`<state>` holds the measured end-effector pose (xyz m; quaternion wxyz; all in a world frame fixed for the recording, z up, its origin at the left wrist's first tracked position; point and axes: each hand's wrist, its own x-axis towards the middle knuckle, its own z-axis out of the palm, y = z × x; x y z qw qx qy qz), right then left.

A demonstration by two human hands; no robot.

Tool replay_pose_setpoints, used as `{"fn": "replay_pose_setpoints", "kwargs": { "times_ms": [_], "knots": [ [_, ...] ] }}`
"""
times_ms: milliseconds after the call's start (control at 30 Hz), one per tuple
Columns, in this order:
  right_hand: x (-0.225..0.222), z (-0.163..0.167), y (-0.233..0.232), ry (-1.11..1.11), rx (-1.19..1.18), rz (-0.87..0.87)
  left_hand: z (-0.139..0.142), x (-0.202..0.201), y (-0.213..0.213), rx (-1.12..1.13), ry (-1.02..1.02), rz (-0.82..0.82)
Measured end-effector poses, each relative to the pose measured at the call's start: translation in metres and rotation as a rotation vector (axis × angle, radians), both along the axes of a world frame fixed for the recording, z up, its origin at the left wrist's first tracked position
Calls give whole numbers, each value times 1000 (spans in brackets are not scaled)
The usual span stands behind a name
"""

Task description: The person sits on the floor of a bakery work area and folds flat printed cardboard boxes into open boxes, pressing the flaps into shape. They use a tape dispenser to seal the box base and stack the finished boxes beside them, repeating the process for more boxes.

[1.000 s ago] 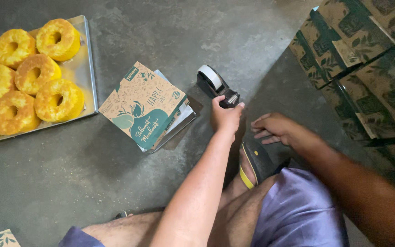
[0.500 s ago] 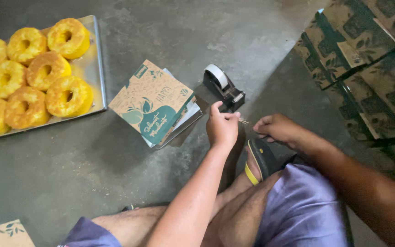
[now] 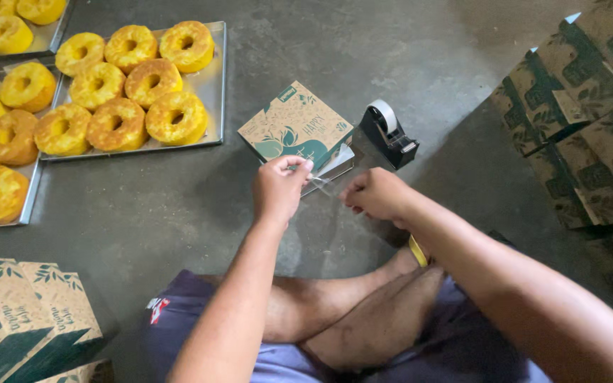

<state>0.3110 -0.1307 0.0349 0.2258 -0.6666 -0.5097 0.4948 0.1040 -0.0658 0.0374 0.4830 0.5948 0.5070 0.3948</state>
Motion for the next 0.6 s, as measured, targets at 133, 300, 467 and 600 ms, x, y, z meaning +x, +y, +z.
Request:
{"fn": "replay_pose_setpoints", "kwargs": {
  "times_ms": [133, 300, 467, 600],
  "knots": [
    [-35, -20, 2, 88, -91, -126, 6, -25, 8, 131, 323, 61],
    [-39, -36, -1, 139, -112, -170, -2, -32, 13, 152, 435, 40],
    [-35, -47, 6, 164, -153, -201, -9, -26, 18, 156, 484, 50],
    [-37, -64, 12, 191, -146, -208, -16, -26, 21, 271, 523, 96]
  ]
}}
